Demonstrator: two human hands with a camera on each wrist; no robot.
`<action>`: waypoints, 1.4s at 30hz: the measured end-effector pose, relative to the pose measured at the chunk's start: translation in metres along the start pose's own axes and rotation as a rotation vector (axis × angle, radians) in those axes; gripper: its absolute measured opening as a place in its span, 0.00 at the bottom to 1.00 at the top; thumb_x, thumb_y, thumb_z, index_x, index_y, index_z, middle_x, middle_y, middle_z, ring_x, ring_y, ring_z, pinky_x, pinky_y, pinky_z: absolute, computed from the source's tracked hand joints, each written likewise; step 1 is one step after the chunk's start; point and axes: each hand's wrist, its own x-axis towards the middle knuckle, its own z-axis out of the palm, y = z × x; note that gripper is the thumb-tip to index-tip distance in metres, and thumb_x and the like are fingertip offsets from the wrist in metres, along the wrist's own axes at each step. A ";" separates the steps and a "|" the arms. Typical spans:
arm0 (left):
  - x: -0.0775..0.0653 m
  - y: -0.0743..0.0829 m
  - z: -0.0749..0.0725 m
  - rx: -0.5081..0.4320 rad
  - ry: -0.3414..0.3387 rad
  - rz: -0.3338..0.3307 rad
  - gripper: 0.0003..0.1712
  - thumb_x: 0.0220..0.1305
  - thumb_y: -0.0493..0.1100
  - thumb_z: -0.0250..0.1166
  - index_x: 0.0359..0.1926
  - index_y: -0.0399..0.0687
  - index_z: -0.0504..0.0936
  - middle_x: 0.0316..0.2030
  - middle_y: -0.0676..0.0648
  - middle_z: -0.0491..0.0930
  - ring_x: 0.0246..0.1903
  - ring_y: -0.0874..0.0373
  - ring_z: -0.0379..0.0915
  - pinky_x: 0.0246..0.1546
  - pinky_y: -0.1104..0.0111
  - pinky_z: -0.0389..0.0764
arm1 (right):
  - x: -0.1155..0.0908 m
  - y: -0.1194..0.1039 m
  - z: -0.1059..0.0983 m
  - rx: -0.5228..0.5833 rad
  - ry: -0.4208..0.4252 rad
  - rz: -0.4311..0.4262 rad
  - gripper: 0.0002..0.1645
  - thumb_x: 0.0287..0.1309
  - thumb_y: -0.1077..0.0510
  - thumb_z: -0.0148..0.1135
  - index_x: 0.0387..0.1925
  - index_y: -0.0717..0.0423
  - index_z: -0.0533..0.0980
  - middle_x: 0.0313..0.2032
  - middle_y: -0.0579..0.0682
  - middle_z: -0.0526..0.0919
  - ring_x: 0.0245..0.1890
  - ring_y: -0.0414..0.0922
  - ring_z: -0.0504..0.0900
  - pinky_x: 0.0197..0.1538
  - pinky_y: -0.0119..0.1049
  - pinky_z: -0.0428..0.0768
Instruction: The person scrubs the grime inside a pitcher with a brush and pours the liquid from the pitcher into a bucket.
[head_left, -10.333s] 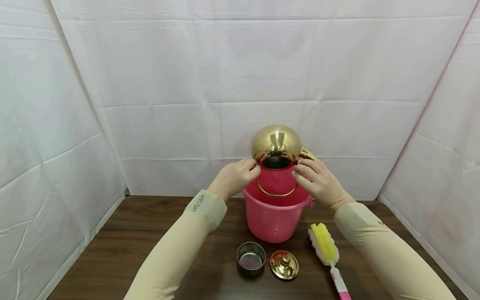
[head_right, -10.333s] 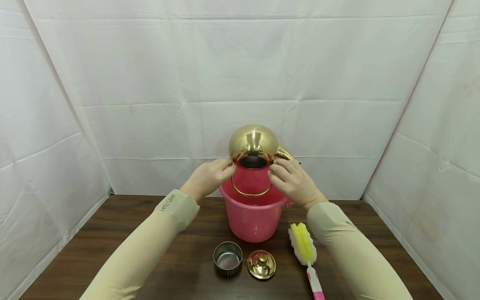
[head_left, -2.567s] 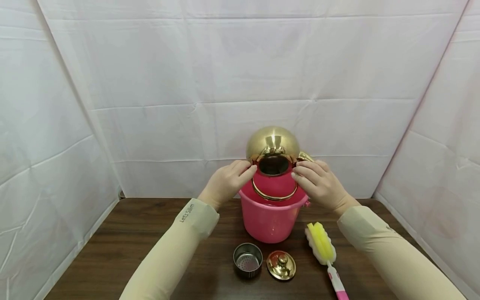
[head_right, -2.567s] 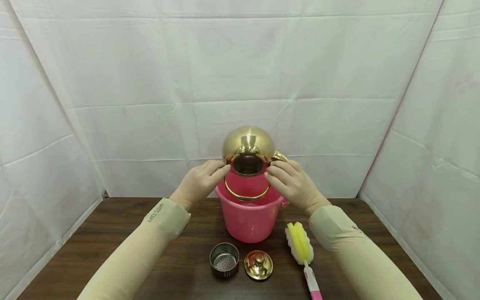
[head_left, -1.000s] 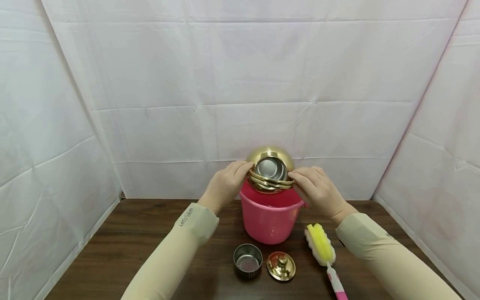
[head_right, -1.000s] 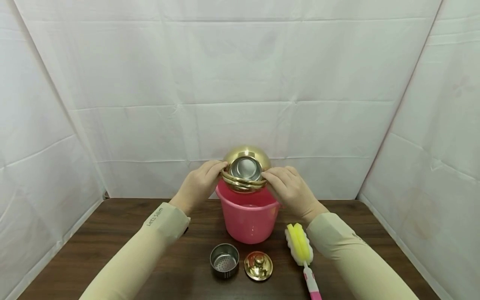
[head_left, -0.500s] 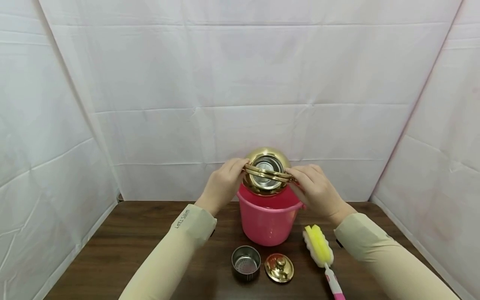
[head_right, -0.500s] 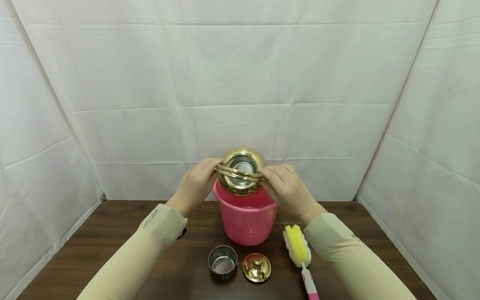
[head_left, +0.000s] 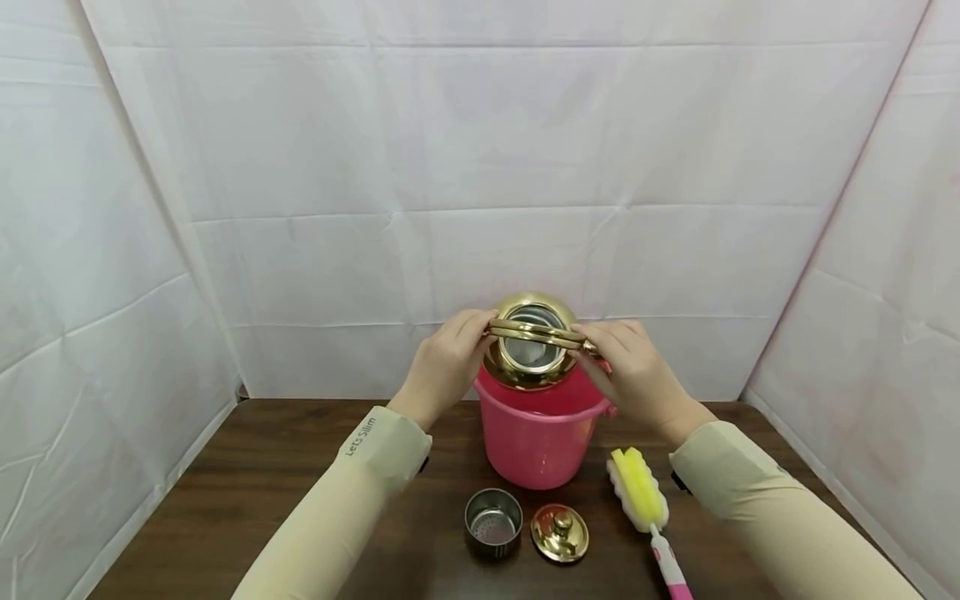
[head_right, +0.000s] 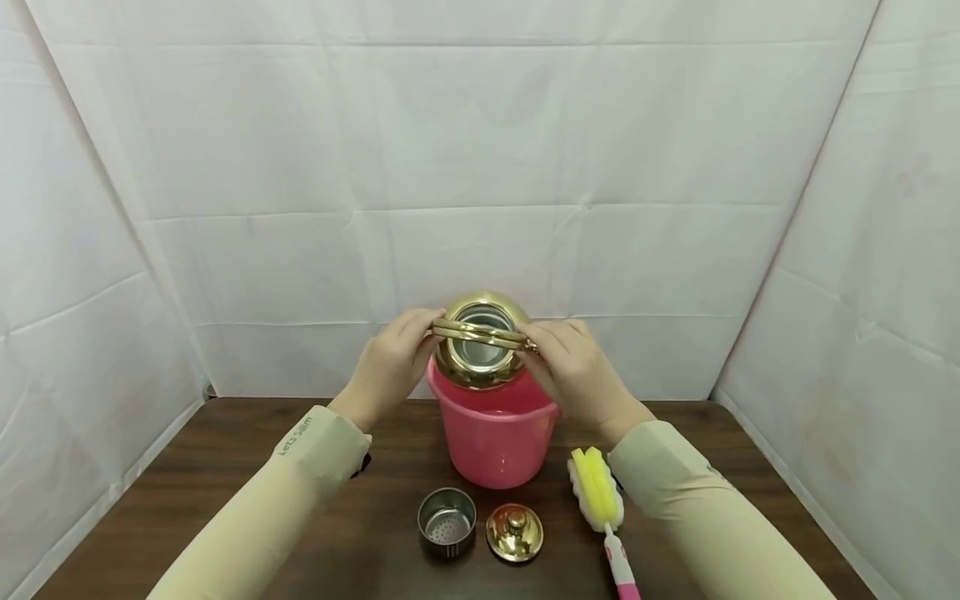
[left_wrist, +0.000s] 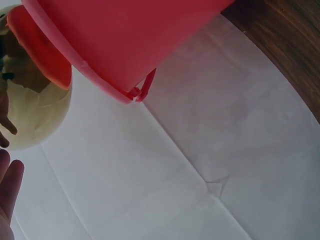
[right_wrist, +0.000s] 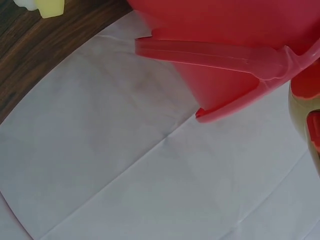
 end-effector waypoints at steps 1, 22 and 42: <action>0.000 0.000 0.000 0.005 0.001 0.000 0.16 0.63 0.36 0.62 0.51 0.37 0.76 0.43 0.43 0.81 0.44 0.54 0.79 0.42 0.68 0.82 | 0.001 0.000 0.000 -0.001 -0.001 0.001 0.18 0.64 0.56 0.56 0.47 0.68 0.77 0.40 0.59 0.84 0.39 0.54 0.82 0.43 0.49 0.74; 0.004 -0.003 0.000 0.046 0.025 -0.026 0.17 0.63 0.38 0.62 0.52 0.37 0.77 0.41 0.44 0.82 0.41 0.53 0.80 0.39 0.66 0.82 | 0.007 0.001 0.000 0.038 -0.019 0.043 0.20 0.66 0.52 0.55 0.47 0.66 0.77 0.39 0.56 0.84 0.38 0.51 0.82 0.45 0.47 0.74; 0.004 -0.009 0.000 0.048 0.008 -0.059 0.21 0.64 0.38 0.61 0.56 0.34 0.75 0.41 0.43 0.82 0.42 0.51 0.80 0.39 0.65 0.82 | 0.012 0.002 0.002 0.064 -0.166 0.189 0.24 0.51 0.63 0.68 0.52 0.63 0.76 0.42 0.55 0.84 0.43 0.50 0.80 0.50 0.45 0.72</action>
